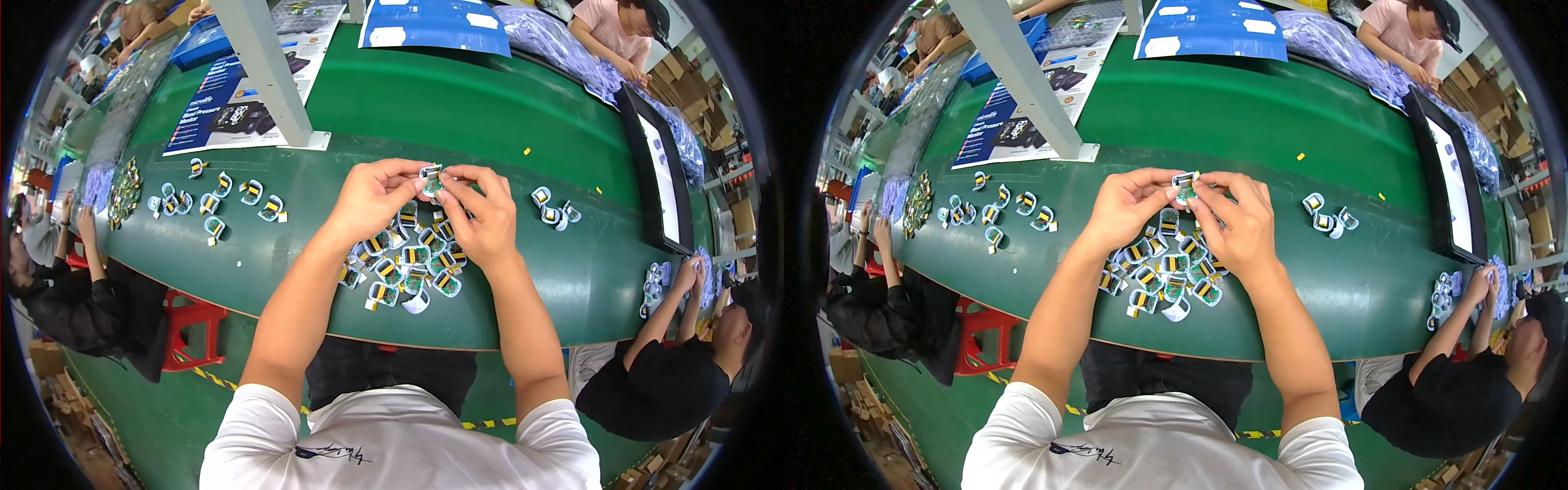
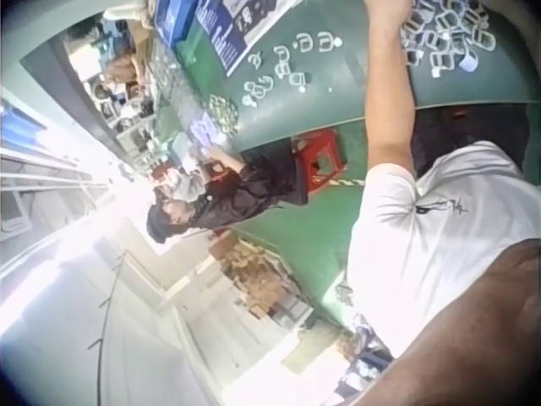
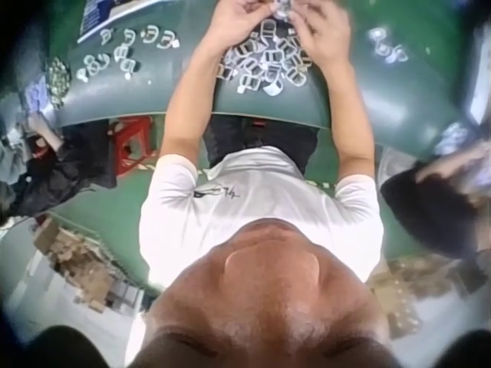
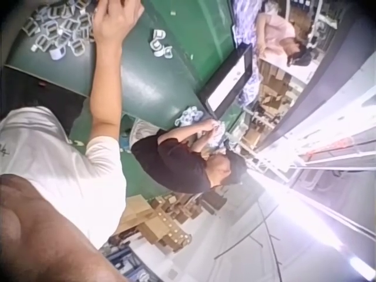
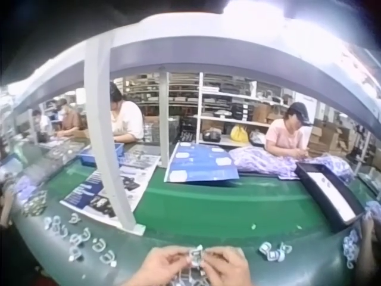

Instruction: Assembling or inspecting small electronic modules at a green workbench.

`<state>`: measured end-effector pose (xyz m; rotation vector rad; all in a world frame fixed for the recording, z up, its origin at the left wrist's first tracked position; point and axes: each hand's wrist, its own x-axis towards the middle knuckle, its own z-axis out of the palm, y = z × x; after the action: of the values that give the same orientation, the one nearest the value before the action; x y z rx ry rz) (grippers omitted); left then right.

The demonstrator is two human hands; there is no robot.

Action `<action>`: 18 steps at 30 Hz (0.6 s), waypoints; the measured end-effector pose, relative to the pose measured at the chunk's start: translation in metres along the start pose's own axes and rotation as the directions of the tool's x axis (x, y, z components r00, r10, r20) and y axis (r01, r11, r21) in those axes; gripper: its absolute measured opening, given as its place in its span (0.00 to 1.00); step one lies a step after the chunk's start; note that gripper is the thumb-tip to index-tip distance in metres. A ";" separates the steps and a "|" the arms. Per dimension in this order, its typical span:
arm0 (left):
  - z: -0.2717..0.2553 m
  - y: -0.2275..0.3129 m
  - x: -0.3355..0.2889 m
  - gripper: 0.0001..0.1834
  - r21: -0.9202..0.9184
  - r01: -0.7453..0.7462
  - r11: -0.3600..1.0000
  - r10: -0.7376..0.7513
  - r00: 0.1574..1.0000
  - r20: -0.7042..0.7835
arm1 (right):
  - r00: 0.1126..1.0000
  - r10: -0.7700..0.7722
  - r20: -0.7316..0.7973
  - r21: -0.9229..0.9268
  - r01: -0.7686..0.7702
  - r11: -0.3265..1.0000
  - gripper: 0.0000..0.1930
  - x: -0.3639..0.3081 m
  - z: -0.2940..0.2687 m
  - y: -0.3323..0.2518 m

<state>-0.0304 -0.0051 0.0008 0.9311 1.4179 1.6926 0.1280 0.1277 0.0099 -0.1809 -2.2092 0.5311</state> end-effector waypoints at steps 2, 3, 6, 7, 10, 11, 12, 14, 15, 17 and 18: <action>0.002 -0.001 0.000 0.15 -0.020 -0.004 1.000 0.004 1.000 -0.008 | 0.999 -0.032 0.008 -0.031 0.032 0.999 0.10 0.001 -0.001 0.000; 0.002 -0.001 -0.001 0.15 -0.021 -0.005 1.000 0.005 1.000 -0.009 | 0.998 -0.060 0.015 -0.063 0.061 0.996 0.10 0.001 -0.001 0.000; 0.005 0.001 -0.001 0.15 0.051 0.000 0.999 0.001 1.000 -0.024 | 0.998 -0.066 0.008 -0.051 0.066 0.996 0.11 0.001 -0.001 0.001; 0.005 0.000 -0.001 0.15 0.043 -0.010 0.999 0.011 0.999 -0.031 | 0.998 -0.065 0.007 -0.052 0.066 0.996 0.11 0.001 0.000 0.001; 0.003 -0.004 -0.002 0.15 0.049 -0.025 0.998 0.026 0.999 -0.032 | 0.998 -0.056 0.002 -0.048 0.056 0.997 0.11 0.001 0.003 0.000; 0.002 -0.005 -0.002 0.16 0.064 -0.029 0.998 0.031 0.999 -0.027 | 0.999 -0.045 0.003 -0.037 0.045 0.998 0.11 0.001 0.004 -0.001; 0.002 -0.005 -0.003 0.16 0.064 -0.029 0.998 0.031 0.999 -0.028 | 0.999 -0.035 0.004 -0.025 0.035 0.999 0.12 0.001 0.004 -0.002; 0.006 -0.004 -0.002 0.14 0.118 -0.064 0.991 0.071 0.996 -0.054 | 1.000 -0.011 0.023 -0.028 0.011 1.000 0.11 0.000 0.001 -0.002; 0.007 -0.002 -0.002 0.14 0.119 -0.063 0.991 0.069 0.996 -0.051 | 0.999 0.011 0.044 -0.030 -0.010 1.000 0.12 0.000 0.000 -0.002; 0.008 0.002 -0.003 0.14 0.316 -0.237 0.919 0.264 0.964 -0.045 | 0.998 0.063 0.021 0.015 -0.064 0.998 0.12 -0.003 0.005 -0.002; 0.008 0.002 -0.004 0.14 0.315 -0.239 0.919 0.264 0.964 -0.039 | 0.993 0.116 0.002 0.064 -0.116 0.991 0.12 -0.004 0.008 -0.003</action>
<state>-0.0215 -0.0047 0.0040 1.2770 1.7111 1.7371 0.1248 0.1216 0.0040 -0.2771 -2.1858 0.6640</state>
